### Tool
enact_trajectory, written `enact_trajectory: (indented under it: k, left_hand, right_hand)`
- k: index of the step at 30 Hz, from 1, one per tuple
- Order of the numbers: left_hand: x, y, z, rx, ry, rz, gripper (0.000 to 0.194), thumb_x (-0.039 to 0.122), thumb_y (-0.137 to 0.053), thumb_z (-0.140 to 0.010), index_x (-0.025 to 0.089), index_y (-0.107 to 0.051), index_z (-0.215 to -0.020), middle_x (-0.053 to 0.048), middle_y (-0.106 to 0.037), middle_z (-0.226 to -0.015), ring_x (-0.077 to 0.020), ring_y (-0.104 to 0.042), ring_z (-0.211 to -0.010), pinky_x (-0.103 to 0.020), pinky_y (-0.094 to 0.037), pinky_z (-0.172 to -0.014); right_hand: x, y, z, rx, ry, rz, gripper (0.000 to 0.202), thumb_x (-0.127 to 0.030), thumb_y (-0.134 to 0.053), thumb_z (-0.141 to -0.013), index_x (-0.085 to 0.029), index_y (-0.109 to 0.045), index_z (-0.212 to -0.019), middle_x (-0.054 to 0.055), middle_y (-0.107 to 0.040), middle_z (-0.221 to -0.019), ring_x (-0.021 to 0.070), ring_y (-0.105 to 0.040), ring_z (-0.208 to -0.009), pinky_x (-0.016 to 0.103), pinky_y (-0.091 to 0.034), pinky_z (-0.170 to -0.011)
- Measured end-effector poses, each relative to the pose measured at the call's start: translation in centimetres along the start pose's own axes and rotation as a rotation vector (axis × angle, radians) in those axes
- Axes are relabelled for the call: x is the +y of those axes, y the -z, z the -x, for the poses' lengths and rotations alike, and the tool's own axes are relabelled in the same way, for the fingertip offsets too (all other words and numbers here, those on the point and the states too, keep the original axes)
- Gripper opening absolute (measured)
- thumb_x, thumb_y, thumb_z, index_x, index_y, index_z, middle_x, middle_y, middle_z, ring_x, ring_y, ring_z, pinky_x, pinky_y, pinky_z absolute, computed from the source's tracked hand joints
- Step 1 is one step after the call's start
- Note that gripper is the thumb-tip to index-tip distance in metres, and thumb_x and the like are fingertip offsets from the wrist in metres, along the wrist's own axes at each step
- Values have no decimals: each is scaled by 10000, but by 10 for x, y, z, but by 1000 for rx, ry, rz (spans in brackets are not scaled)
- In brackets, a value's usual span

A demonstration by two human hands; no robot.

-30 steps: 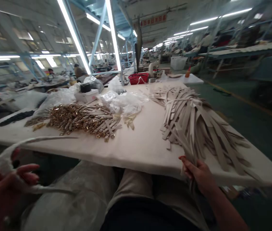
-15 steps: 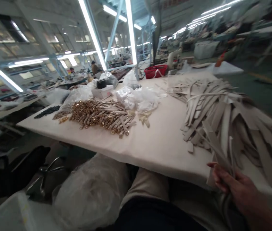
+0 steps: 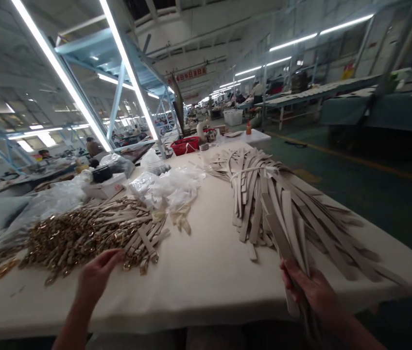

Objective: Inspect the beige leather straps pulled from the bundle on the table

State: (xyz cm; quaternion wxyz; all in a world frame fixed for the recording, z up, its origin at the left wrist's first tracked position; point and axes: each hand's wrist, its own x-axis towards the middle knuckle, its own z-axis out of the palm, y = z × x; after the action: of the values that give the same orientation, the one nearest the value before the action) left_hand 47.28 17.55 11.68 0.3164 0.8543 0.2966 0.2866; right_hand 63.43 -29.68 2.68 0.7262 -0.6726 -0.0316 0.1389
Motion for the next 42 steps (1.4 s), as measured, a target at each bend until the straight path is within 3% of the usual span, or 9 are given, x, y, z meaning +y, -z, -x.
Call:
enact_trajectory:
  k: [3, 8, 11, 14, 20, 29, 33, 38, 42]
  left_hand:
    - [41, -92, -55, -205, -157, -70, 523, 656, -570, -762, 170, -730, -873, -39, -739, -753, -229, -683, -744, -309, -525, -692]
    - [98, -221, -123, -282, -230, -226, 275, 398, -667, -807, 195, -732, -979, -64, -751, -948, -216, -686, -878, -310, -489, -838]
    - [106, -266, -146, -293, -198, -341, 321, 335, -746, -771, 140, -703, -1022, -131, -710, -1090, -254, -644, -1037, -374, -455, -945]
    - [101, -287, -155, -305, -140, -425, 267, 346, -707, -833, 124, -676, -979, -107, -693, -1066, -243, -637, -1025, -445, -477, -936]
    - [101, -280, -147, -235, -223, -416, 177, 321, -613, -897, 175, -708, -929, -81, -713, -1047, -223, -655, -973, -373, -484, -884]
    - [118, -214, -116, -31, -475, -224, 288, 314, -414, -965, 183, -668, -999, -57, -722, -812, -204, -663, -768, -290, -461, -703]
    - [112, -204, -71, -135, -599, -144, 205, 311, -522, -924, 218, -705, -929, -30, -739, -847, -183, -676, -767, -283, -494, -729]
    - [80, -204, 9, -420, -927, -102, 132, 253, -629, -884, 286, -756, -880, -23, -743, -1074, -232, -638, -1106, -394, -482, -977]
    - [48, -193, 42, -412, -983, -135, 209, 197, -581, -905, 290, -757, -970, -52, -724, -1144, -267, -607, -1170, -460, -519, -957]
  right_hand:
    - [13, -2, -4, 54, 20, 38, 591, -749, -637, -719, -159, -644, -742, 4, -574, -558, 112, -490, -425, 228, -409, -388]
    - [20, 1, -5, 42, -6, 53, 610, -776, -583, -737, -169, -638, -738, -5, -566, -538, 102, -482, -401, 224, -400, -385]
    - [23, 1, -5, 58, -24, 49, 619, -783, -573, -744, -168, -637, -754, -5, -571, -553, 101, -490, -410, 227, -401, -400]
    - [25, -2, -4, 74, -33, 26, 626, -787, -584, -735, -162, -629, -752, -11, -558, -548, 95, -476, -410, 227, -383, -400]
    - [23, -7, 0, 109, -32, -13, 586, -756, -585, -768, -172, -588, -718, -26, -534, -545, 75, -441, -413, 214, -353, -405]
    - [29, 2, -8, -37, 48, 68, 570, -727, -509, -839, -181, -545, -678, -19, -537, -552, 87, -464, -404, 233, -385, -401]
    - [25, 3, -8, -57, 74, 59, 531, -697, -523, -853, -178, -556, -746, -23, -556, -575, 91, -487, -422, 235, -406, -419]
    - [18, 3, -4, -60, 91, 20, 531, -700, -562, -825, -169, -573, -804, -23, -568, -588, 98, -499, -429, 240, -416, -420]
    - [16, 2, -4, -73, 95, 15, 509, -674, -581, -830, -166, -573, -802, -26, -569, -589, 94, -501, -432, 231, -411, -420]
